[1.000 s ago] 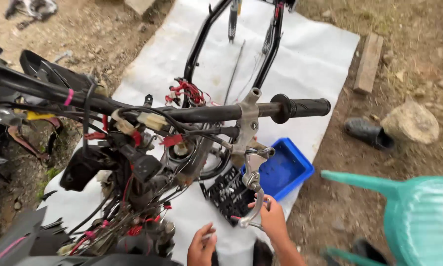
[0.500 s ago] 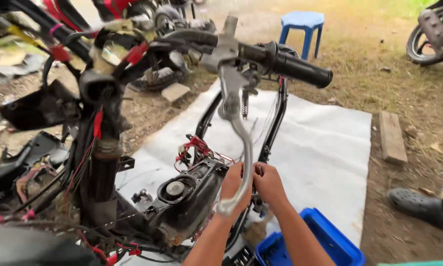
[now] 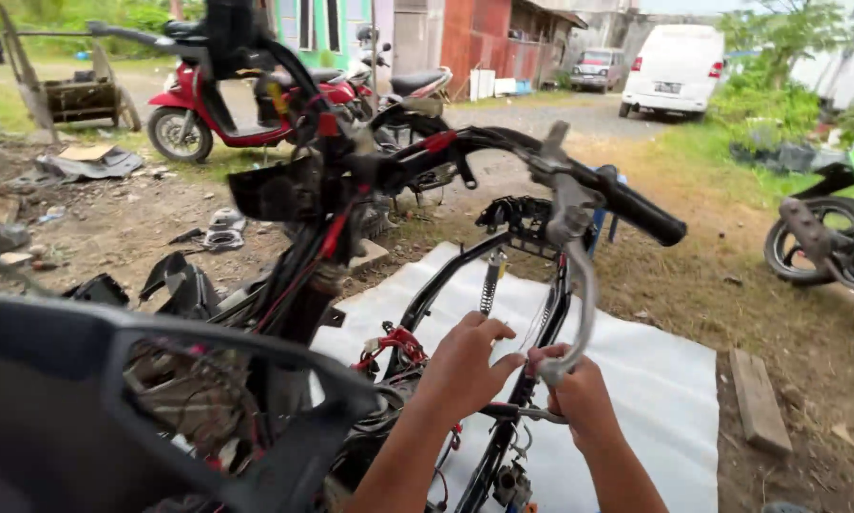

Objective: The person works on the handlebars of a partially disassembled motorcycle, using a wrench to tighten a bolt on the brake lever assembly. They select a tool from a blue case and manipulate the handlebar components.

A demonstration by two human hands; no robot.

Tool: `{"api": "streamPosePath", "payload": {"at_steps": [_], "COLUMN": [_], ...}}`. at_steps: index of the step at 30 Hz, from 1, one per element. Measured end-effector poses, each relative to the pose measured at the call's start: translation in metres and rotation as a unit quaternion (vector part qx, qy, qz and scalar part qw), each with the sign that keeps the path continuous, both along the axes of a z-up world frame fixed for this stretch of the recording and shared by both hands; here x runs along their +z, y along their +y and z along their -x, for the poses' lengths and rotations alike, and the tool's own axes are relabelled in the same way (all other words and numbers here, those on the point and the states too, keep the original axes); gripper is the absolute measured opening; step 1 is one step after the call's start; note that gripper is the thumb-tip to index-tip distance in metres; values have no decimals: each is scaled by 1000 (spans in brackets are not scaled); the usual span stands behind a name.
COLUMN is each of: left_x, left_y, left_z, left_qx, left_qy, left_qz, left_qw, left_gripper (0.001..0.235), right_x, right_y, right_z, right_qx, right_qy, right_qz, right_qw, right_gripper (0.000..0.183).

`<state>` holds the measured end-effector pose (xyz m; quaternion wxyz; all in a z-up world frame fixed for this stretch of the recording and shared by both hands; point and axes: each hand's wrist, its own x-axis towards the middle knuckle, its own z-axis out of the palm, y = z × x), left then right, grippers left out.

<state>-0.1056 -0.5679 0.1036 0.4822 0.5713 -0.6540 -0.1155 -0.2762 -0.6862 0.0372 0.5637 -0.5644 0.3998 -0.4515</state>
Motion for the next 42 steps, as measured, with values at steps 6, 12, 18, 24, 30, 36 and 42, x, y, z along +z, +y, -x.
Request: {"api": "streamPosePath", "payload": {"at_steps": [6,12,18,24,30,36,42], "left_x": [0,-21,-35,-60,-50,-49,-44], "left_y": [16,-4,-15,-31,-26,-25,-19], "left_z": [3,8,10,7,2,1,5], "left_qx": [17,-52,-101,-157,-122,-157,-161], "left_qy": [3,100,175,231,288,316,299], "left_qz": [32,56,77,96,105,106,87], "left_qw": [999,992,976,955,944,929,937], "left_gripper": [29,24,26,21,19,19,19], "right_x": [13,14,35,27,32,31,51], "right_y": [30,35,54,52,56,54,75], "right_z": [-5,10,11,10,2,1,-6], "right_qx": [60,57,27,40,50,65,42], "right_qy": [19,-30,-35,-72,-60,-80,-41], "right_qz": [56,54,80,61,44,74,88], "right_qw": [996,996,996,995,996,992,994], "right_gripper": [22,19,18,16,19,21,15]}}
